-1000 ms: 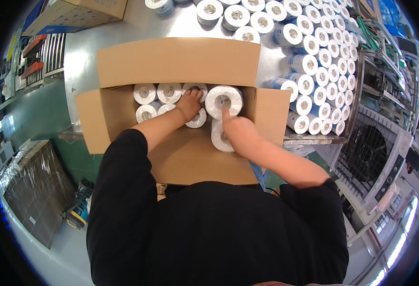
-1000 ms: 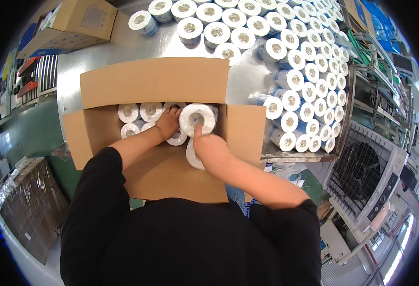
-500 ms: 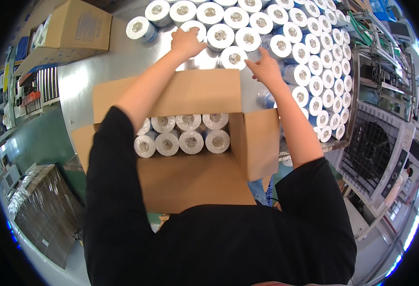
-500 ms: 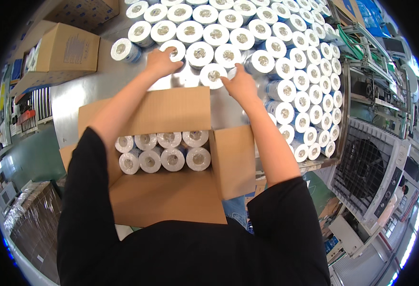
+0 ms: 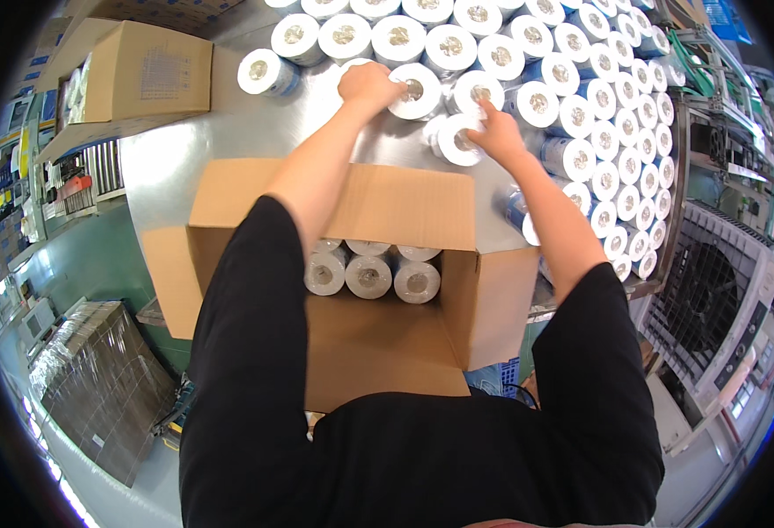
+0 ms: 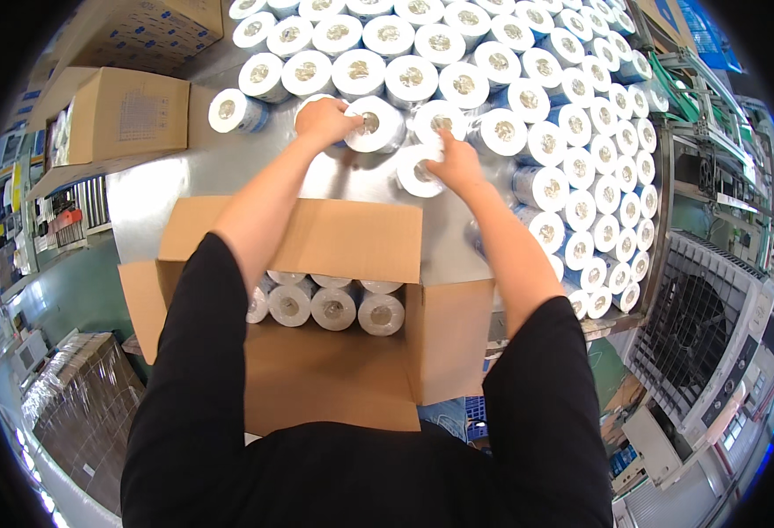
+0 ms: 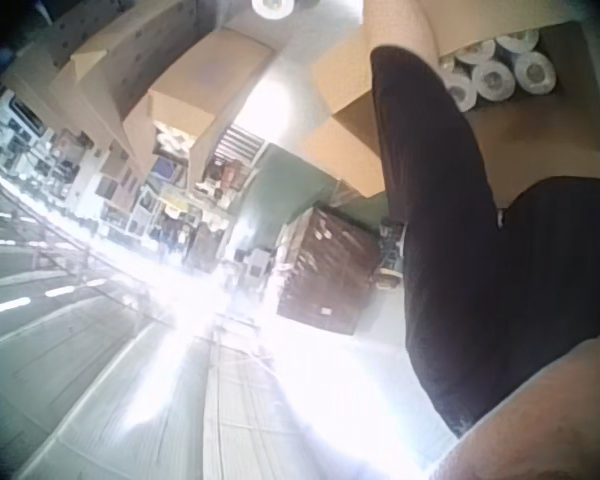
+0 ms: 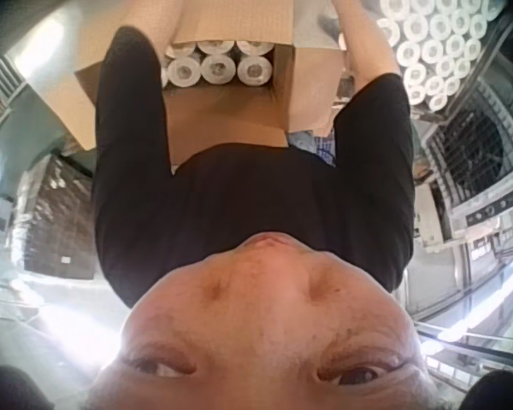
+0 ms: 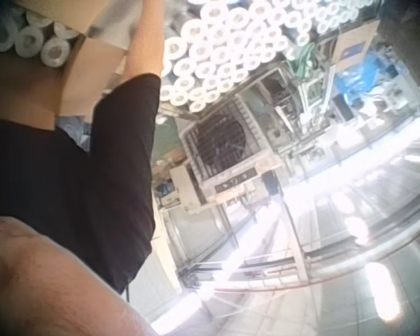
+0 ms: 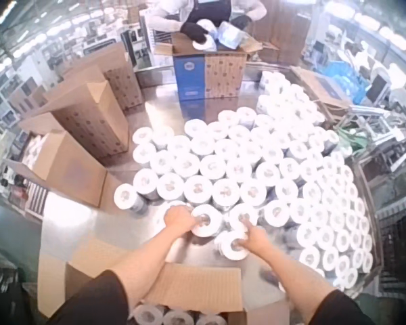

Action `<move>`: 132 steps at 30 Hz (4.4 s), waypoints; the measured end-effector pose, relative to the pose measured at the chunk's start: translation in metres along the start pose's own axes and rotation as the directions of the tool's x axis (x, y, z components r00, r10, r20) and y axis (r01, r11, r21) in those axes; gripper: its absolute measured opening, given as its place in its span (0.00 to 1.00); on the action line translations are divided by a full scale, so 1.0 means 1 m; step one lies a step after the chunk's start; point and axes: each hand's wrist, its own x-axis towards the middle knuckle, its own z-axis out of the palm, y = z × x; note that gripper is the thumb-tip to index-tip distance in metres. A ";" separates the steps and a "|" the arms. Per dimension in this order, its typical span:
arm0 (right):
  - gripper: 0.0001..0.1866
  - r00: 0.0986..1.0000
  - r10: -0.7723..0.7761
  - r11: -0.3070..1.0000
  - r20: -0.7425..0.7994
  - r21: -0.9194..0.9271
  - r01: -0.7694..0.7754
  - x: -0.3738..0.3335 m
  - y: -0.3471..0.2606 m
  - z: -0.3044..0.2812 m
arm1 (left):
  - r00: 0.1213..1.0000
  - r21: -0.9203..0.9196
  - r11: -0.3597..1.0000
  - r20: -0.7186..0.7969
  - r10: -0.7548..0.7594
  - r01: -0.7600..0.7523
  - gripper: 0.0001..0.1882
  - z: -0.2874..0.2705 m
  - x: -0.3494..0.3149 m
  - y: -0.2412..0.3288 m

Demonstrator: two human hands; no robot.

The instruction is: The person picks up a cardboard box from a stack, opens it, and packs it with paper rolls from a large table. The person then moves the filled box to a conveyor belt and repeats the process with a new box.

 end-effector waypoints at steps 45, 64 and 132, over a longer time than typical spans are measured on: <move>0.25 0.565 0.821 0.516 -0.076 0.520 -0.680 -0.273 0.002 -0.008 | 0.920 -0.268 0.895 -0.065 -0.387 0.358 0.45 -0.053 0.134 -0.197; 0.36 0.423 0.800 0.588 -0.426 0.412 -0.696 -0.249 0.132 0.019 | 0.724 -0.611 0.659 0.675 0.143 0.439 0.20 -0.116 -0.300 -0.078; 0.38 0.459 0.557 0.830 -0.692 0.481 -0.281 -0.360 -0.003 -0.175 | 0.970 -0.806 0.566 0.241 0.043 0.175 0.16 -0.210 -0.308 -0.062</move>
